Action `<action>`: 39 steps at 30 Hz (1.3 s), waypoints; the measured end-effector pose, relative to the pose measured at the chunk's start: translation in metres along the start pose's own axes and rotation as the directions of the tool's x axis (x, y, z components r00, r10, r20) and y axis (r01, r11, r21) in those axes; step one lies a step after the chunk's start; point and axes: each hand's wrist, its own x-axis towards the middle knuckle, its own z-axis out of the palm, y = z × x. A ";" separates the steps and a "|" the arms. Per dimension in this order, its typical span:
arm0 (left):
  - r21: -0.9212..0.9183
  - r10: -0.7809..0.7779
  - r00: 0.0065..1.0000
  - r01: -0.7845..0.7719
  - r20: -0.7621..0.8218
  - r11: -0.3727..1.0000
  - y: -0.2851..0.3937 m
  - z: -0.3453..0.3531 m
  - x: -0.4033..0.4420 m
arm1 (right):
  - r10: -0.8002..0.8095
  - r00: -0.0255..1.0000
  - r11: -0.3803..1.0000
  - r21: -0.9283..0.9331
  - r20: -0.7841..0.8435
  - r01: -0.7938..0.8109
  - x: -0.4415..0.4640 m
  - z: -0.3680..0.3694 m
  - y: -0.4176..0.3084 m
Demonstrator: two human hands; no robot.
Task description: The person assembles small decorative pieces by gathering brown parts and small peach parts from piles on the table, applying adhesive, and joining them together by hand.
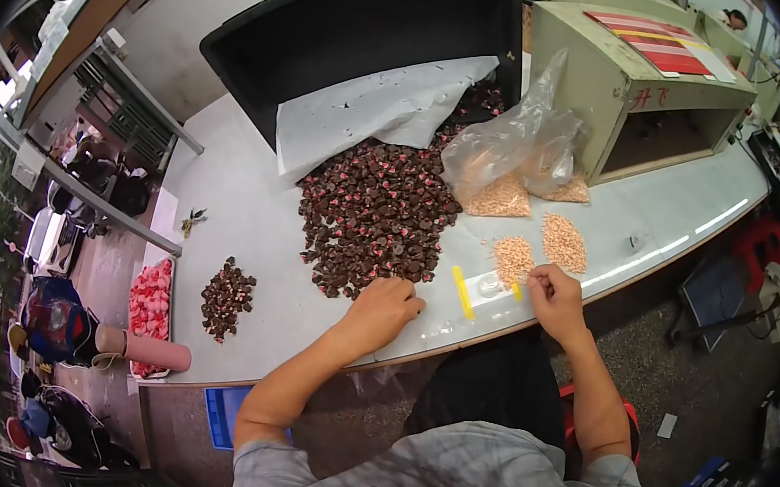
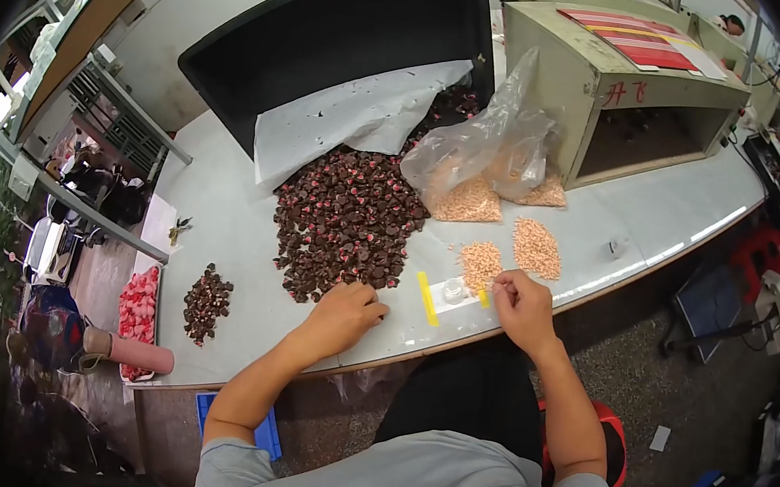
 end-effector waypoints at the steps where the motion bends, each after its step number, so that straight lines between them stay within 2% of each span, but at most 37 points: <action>1: -0.042 -0.002 1.000 0.002 0.014 0.999 -0.001 0.000 0.000 | -0.056 0.998 0.997 -0.055 0.021 0.057 0.001 -0.002 -0.006; 3: -0.083 -0.001 0.999 0.005 0.040 0.997 -0.001 -0.003 0.001 | -0.190 0.981 0.967 -0.167 0.047 0.195 0.004 -0.001 -0.012; 5: -0.081 0.006 0.998 -0.001 0.065 0.997 0.000 -0.009 0.004 | -0.253 0.962 0.901 -0.338 0.100 0.272 0.015 -0.006 -0.025; 6: -0.079 0.009 0.998 -0.004 0.057 0.997 0.000 -0.008 0.005 | -0.275 0.953 0.856 -0.419 0.129 0.304 0.019 -0.007 -0.031; 9: -0.068 0.010 0.999 -0.008 0.036 0.998 0.003 -0.006 0.003 | -0.271 0.944 0.810 -0.485 0.189 0.330 0.031 -0.001 -0.024; 13: -0.057 -0.001 0.999 -0.001 -0.038 0.998 0.006 -0.005 0.000 | -0.302 0.920 0.794 -0.469 0.250 0.388 0.026 -0.001 -0.019; 16: -0.049 0.014 0.997 -0.018 -0.081 0.999 0.006 -0.002 -0.007 | -0.292 0.926 0.809 -0.454 0.241 0.373 0.012 -0.003 -0.017; 20: -0.142 -0.036 0.993 0.020 -0.108 0.990 0.007 0.001 -0.007 | -0.245 0.963 0.877 -0.397 0.112 0.269 0.002 -0.017 -0.018; 21: -0.225 -0.066 0.993 0.042 -0.101 0.973 0.010 -0.003 -0.005 | -0.217 0.973 0.895 -0.384 0.074 0.229 0.001 -0.021 -0.016; 22: -0.306 -0.095 0.991 0.063 -0.092 0.950 0.012 -0.010 0.000 | -0.190 0.981 0.910 -0.368 0.036 0.190 0.001 -0.023 -0.015; 26: -0.634 -0.095 0.994 0.040 -0.054 0.772 0.006 -0.016 0.023 | -0.185 0.974 0.916 -0.337 0.129 0.218 -0.002 -0.022 -0.018; 29: -0.825 -0.128 0.974 0.224 0.185 0.518 -0.001 -0.003 0.041 | -0.176 0.970 0.920 -0.322 0.170 0.224 0.000 -0.015 -0.023; 32: -0.880 -0.072 0.959 0.282 0.276 0.381 -0.010 0.018 0.050 | -0.171 0.970 0.925 -0.311 0.172 0.218 0.001 -0.008 -0.022; 39: -0.927 0.008 0.939 0.339 0.345 0.160 -0.011 0.031 0.039 | -0.145 0.963 0.913 -0.344 0.226 0.218 0.004 0.001 -0.025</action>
